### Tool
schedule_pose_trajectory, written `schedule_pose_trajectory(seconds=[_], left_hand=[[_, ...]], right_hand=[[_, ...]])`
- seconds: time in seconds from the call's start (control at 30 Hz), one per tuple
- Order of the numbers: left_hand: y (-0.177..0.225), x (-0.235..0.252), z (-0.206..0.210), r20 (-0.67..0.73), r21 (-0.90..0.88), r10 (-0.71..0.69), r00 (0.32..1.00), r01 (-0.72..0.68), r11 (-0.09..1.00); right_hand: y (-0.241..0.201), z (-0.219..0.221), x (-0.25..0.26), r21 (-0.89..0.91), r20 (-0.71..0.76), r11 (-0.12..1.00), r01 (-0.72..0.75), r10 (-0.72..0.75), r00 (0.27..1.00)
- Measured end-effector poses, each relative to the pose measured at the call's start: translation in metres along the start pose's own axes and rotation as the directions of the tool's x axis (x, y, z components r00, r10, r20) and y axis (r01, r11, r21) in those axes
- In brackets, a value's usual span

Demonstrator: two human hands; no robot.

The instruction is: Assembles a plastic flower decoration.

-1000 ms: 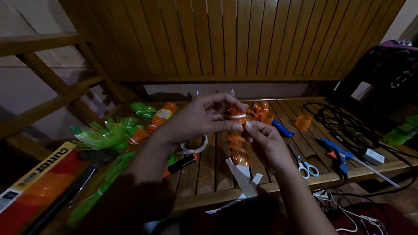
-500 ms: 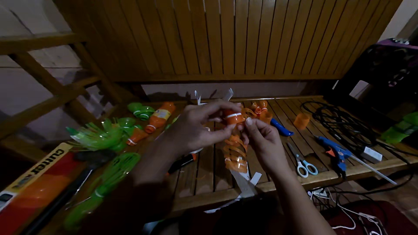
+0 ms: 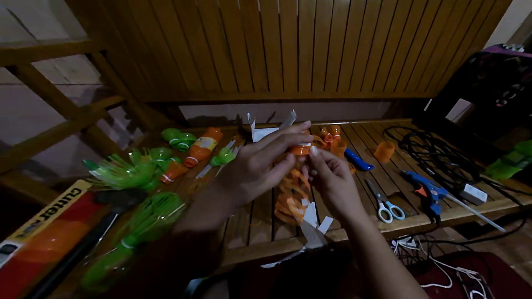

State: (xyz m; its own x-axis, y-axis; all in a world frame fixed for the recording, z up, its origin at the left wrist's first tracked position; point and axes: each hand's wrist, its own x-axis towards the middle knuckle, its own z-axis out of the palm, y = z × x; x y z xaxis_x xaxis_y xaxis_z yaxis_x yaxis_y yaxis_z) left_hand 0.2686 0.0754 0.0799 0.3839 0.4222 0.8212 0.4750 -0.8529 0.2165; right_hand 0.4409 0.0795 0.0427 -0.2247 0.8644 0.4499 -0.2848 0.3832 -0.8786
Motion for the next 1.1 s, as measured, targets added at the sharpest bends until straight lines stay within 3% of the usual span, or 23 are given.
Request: schedule_pose_trajectory(seconds=[0.13,0.3,0.47,0.57,0.87,1.1], left_hand=[[-0.011,-0.003,0.006,-0.058,0.047,0.119,0.991,-0.116,0.992],[-0.004,-0.005,0.011,-0.131,0.076,0.075,0.989,-0.065,0.995],[-0.011,-0.006,0.016,-0.182,0.093,0.159,0.97,-0.144,0.985],[-0.018,-0.006,0.016,-0.184,0.095,0.257,0.949,-0.243,0.965],[-0.038,-0.005,0.006,-0.092,0.049,0.362,0.927,-0.359,0.932],[-0.037,-0.004,0.001,-0.086,-0.02,0.323,0.942,-0.326,0.945]], right_hand=[[0.005,-0.003,0.0,0.089,0.041,0.996,0.011,-0.015,0.999],[0.001,0.003,-0.004,-0.13,-0.06,0.986,0.106,-0.115,0.992],[0.003,0.002,-0.005,-0.204,-0.072,0.961,0.188,-0.206,0.976],[0.002,0.002,-0.006,-0.198,-0.058,0.959,0.202,-0.217,0.974],[0.003,0.002,-0.008,-0.238,-0.021,0.936,0.259,-0.271,0.962],[0.003,0.0,-0.007,-0.228,-0.017,0.941,0.251,-0.262,0.965]])
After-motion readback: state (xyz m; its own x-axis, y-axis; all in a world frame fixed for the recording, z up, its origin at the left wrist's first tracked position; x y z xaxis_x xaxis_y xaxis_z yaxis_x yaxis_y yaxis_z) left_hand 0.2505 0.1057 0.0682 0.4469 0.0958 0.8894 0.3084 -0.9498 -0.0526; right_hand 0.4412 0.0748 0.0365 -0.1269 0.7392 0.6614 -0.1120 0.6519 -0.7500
